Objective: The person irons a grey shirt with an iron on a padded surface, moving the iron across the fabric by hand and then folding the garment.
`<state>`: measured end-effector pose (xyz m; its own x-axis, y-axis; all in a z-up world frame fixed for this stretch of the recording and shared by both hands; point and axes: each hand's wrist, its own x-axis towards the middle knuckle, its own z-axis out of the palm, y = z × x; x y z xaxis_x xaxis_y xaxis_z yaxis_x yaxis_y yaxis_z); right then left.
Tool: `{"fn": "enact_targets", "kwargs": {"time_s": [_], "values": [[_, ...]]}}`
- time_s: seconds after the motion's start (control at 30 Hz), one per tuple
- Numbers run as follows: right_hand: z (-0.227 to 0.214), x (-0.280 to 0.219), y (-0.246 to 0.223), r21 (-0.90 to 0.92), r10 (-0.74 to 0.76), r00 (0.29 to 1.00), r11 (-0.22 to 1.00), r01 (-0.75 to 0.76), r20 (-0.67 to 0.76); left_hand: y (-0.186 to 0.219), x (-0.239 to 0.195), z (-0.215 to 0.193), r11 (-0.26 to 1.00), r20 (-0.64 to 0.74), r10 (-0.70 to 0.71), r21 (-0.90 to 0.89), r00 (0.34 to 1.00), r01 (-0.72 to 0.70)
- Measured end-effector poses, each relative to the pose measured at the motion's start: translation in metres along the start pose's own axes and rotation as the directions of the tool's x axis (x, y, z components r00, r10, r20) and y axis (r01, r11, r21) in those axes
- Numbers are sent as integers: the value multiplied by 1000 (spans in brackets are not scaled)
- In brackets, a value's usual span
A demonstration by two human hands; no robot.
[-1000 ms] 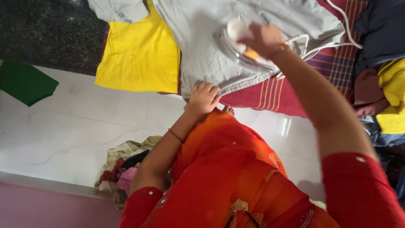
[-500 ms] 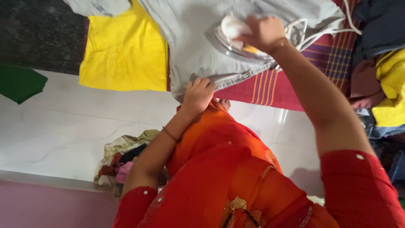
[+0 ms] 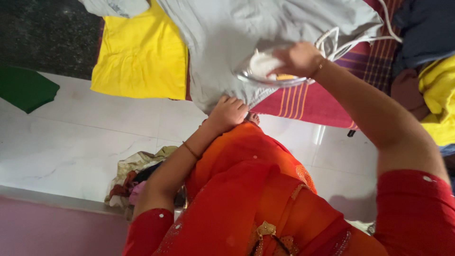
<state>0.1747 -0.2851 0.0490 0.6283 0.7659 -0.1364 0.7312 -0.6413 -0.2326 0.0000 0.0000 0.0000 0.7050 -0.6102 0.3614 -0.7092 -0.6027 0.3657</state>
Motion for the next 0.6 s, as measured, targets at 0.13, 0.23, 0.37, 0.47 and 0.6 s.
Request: {"fn": "enact_targets", "kwargs": {"time_s": [0.13, 0.23, 0.37, 0.47, 0.6], "values": [[-10, -14, -13, 31, -199, 974, 979, 204, -106, -18, -9, -7, 950, -167, -228, -252, 959, 182], [-14, -10, -25, 54, -131, 967, 988, 146, -219, -44, -11, -4, 819, -308, -567, -303, 764, 486], [-9, 18, -41, 30, 99, 958, 995, -94, -268, -63, -7, 11, 635, -314, -745, -63, 589, 770], [-7, 52, -39, 17, 323, 891, 942, -335, -318, -65, -8, 15, 621, -278, -744, 44, 607, 782], [-9, 109, -24, 172, 511, 772, 858, -484, -377, -66, -9, 14, 606, -238, -762, 65, 602, 793]]}}
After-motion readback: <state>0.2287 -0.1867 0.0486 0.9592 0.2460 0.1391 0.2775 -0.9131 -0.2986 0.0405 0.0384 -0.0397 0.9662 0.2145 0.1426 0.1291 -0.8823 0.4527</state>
